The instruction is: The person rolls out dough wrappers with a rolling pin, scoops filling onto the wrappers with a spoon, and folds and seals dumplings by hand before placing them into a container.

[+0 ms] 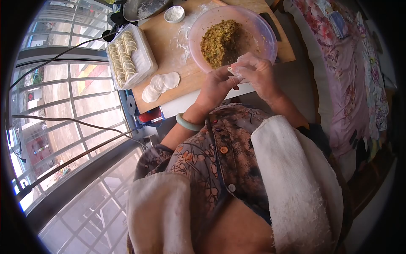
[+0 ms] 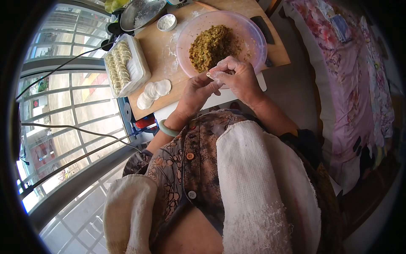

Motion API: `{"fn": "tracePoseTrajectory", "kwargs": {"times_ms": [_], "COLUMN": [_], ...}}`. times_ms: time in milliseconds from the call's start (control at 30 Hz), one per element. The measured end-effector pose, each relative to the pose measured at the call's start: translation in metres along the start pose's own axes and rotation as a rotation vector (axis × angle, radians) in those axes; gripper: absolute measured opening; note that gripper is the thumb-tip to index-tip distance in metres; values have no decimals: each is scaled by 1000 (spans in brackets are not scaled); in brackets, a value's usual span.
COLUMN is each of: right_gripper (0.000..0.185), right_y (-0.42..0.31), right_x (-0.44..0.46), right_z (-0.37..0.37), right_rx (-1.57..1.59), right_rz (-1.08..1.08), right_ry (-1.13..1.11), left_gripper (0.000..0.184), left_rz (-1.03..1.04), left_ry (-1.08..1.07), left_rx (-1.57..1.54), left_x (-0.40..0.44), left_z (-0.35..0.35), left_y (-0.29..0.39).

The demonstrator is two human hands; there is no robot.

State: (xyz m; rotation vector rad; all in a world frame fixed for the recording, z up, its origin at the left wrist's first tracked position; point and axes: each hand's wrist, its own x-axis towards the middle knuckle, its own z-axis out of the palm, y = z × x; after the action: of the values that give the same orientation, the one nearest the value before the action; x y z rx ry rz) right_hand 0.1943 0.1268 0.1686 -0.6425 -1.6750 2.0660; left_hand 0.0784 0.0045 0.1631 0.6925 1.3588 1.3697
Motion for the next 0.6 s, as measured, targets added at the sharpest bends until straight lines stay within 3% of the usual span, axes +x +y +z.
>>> {"fn": "tracePoseTrajectory", "kwargs": {"times_ms": [133, 600], "right_gripper": [15, 15], "right_y": [3, 3], "right_x": [4, 5], "right_z": [4, -1], "right_rx": [-142, -233], "right_rz": [-202, -211], "right_ry": [8, -81], "left_gripper": [23, 23], "left_rz": [34, 48], "left_ry": [-13, 12], "left_rx": [42, 13], "left_x": [5, 8], "left_z": [-3, 2], "left_y": [-8, -1]}}
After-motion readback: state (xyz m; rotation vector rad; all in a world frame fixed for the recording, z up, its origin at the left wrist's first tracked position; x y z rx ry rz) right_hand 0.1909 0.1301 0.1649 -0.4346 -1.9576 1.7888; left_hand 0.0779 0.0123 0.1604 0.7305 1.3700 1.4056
